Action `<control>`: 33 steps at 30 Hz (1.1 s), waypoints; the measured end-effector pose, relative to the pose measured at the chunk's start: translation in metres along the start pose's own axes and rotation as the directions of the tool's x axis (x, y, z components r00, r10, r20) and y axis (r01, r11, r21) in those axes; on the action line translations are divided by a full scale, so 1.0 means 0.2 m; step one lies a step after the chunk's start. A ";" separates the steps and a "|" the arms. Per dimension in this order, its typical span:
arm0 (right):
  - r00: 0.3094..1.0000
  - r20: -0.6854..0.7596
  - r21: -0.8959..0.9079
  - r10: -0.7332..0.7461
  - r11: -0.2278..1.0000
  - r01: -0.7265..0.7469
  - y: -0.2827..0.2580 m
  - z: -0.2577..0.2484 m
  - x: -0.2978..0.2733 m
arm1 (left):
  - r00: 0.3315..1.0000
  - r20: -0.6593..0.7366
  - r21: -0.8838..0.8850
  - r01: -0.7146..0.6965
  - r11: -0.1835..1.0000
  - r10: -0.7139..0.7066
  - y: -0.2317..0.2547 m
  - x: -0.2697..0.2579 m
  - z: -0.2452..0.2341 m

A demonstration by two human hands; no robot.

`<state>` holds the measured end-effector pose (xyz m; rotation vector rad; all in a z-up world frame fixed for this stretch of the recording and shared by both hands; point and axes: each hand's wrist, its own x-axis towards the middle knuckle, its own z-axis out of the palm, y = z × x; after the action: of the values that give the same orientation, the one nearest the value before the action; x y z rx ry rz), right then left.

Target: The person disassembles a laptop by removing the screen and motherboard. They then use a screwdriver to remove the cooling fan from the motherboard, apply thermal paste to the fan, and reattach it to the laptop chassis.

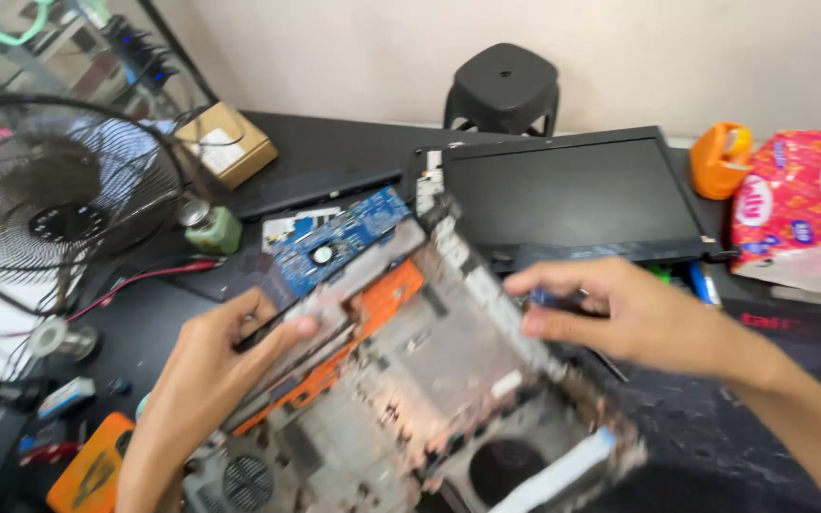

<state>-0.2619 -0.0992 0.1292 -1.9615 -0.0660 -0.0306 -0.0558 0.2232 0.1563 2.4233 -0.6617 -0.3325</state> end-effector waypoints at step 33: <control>0.645 -0.610 0.134 0.461 0.862 -0.489 1.05 -1.29 0.02 | 0.992 0.020 -0.707 -0.075 0.703 0.125 0.28 1.22 1.15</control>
<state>-0.2420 -0.4167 0.0341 -1.8582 0.9099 -0.3412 0.0426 -0.0558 -0.0109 1.6303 -0.5544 -0.5158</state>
